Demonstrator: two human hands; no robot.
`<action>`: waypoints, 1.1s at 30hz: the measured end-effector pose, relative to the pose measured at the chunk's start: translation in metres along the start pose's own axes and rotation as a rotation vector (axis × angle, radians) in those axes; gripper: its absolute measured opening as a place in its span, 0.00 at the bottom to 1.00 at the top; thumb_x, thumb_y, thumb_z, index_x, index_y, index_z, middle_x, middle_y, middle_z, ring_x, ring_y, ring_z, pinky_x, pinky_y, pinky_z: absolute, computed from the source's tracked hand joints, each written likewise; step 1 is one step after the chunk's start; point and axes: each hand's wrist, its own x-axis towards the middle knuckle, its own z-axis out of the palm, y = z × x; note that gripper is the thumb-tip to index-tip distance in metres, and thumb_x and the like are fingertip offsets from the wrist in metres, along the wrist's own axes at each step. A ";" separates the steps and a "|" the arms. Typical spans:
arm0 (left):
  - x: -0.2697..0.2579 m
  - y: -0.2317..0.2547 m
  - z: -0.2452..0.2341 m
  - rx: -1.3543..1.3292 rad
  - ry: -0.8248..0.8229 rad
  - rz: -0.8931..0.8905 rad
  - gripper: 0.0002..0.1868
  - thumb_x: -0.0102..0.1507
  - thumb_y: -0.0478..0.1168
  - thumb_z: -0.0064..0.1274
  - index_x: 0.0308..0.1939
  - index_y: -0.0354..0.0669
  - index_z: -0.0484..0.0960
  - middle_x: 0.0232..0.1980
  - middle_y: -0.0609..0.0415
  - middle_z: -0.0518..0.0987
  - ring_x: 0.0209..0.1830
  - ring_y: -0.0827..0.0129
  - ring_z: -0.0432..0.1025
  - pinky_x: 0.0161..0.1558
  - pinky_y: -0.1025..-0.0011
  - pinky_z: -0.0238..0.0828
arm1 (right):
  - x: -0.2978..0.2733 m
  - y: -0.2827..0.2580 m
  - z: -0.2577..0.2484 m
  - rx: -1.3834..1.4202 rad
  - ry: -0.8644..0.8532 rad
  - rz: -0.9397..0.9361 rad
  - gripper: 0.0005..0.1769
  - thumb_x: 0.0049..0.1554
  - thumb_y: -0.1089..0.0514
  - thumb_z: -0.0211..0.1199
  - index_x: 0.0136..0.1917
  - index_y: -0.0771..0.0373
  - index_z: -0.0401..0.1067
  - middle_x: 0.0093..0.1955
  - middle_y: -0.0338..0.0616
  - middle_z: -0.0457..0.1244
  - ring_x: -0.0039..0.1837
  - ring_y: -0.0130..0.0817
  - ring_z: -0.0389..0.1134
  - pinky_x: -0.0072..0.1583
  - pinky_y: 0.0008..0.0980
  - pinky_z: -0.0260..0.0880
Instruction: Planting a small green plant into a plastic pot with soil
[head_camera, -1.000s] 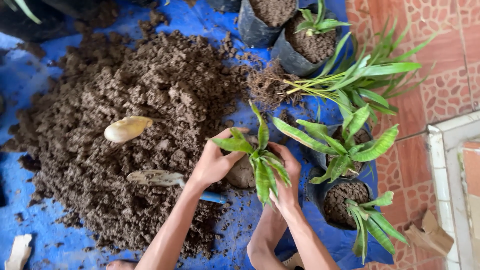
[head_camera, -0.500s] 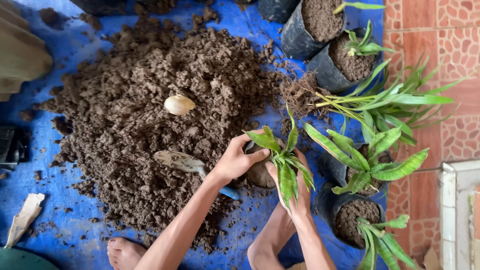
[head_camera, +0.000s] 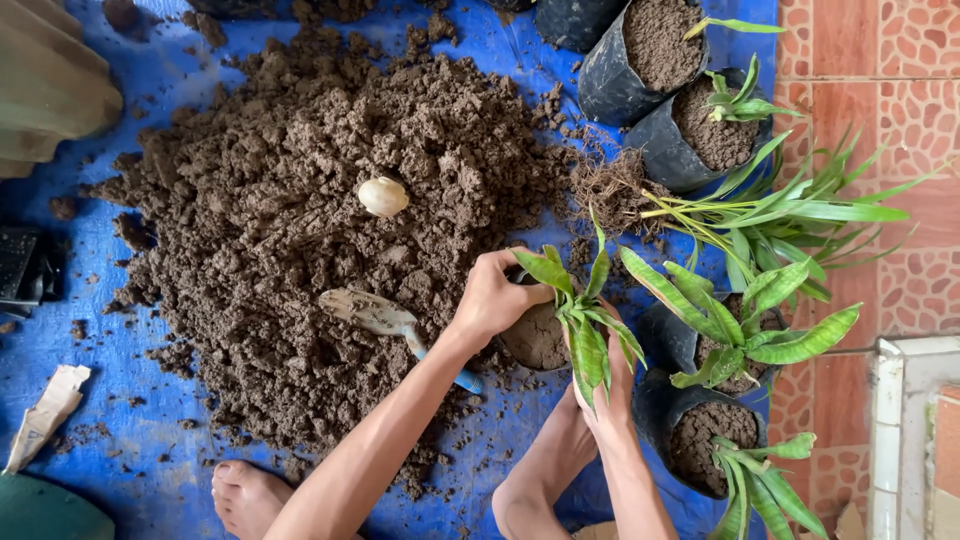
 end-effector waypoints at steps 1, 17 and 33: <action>0.001 0.000 -0.002 -0.053 -0.032 0.018 0.14 0.56 0.36 0.69 0.45 0.43 0.89 0.51 0.40 0.84 0.64 0.42 0.73 0.67 0.41 0.61 | 0.000 -0.003 0.002 -0.001 0.006 -0.019 0.24 0.56 0.58 0.66 0.66 0.66 0.73 0.53 0.58 0.70 0.59 0.50 0.70 0.69 0.51 0.61; 0.037 -0.001 -0.005 -0.055 -0.280 -0.007 0.15 0.54 0.37 0.70 0.43 0.39 0.87 0.41 0.41 0.85 0.43 0.58 0.76 0.50 0.58 0.72 | 0.028 0.011 -0.011 0.090 -0.126 -0.055 0.22 0.51 0.71 0.65 0.60 0.70 0.78 0.45 0.58 0.72 0.52 0.40 0.73 0.53 0.42 0.74; 0.024 0.017 -0.010 -0.130 -0.308 -0.009 0.16 0.60 0.43 0.66 0.49 0.38 0.89 0.49 0.38 0.87 0.52 0.58 0.78 0.62 0.57 0.70 | 0.057 0.010 -0.013 0.035 -0.217 0.109 0.10 0.58 0.62 0.68 0.53 0.65 0.82 0.38 0.51 0.72 0.45 0.29 0.68 0.46 0.39 0.74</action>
